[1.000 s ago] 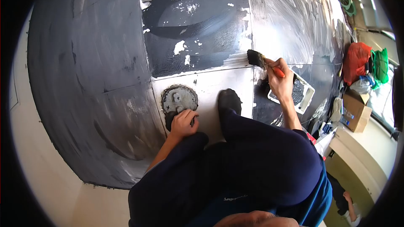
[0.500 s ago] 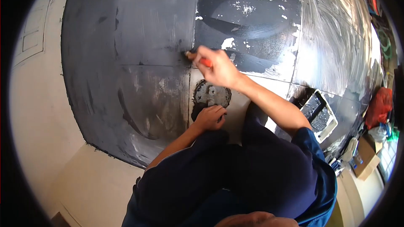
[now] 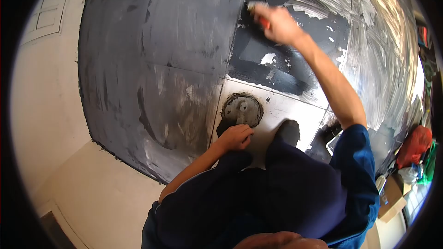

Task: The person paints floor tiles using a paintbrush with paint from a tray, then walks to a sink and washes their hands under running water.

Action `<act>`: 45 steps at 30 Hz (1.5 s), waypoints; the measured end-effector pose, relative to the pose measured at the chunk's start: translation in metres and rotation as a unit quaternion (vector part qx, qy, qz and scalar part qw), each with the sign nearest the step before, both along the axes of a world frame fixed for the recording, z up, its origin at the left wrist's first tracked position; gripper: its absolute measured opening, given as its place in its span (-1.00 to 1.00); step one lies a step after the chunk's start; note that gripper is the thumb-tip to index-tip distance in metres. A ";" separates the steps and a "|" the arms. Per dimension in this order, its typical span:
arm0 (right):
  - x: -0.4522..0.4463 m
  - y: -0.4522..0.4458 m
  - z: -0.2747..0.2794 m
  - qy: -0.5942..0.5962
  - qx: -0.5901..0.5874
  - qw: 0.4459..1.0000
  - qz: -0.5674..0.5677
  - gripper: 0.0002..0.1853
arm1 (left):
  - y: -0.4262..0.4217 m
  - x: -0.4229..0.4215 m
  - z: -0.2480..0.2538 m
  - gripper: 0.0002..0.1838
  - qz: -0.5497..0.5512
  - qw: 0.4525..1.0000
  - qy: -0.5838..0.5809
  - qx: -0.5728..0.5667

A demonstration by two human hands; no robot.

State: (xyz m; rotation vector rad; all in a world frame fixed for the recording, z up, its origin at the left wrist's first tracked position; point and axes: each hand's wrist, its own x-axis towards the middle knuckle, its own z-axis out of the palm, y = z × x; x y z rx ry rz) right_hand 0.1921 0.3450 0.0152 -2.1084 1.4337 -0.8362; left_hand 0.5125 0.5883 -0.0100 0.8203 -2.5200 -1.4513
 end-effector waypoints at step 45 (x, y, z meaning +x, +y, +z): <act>0.018 0.151 0.016 -0.323 0.251 0.911 0.049 -0.84 | -0.005 -0.012 0.005 -0.81 -0.041 0.997 -0.045 -0.042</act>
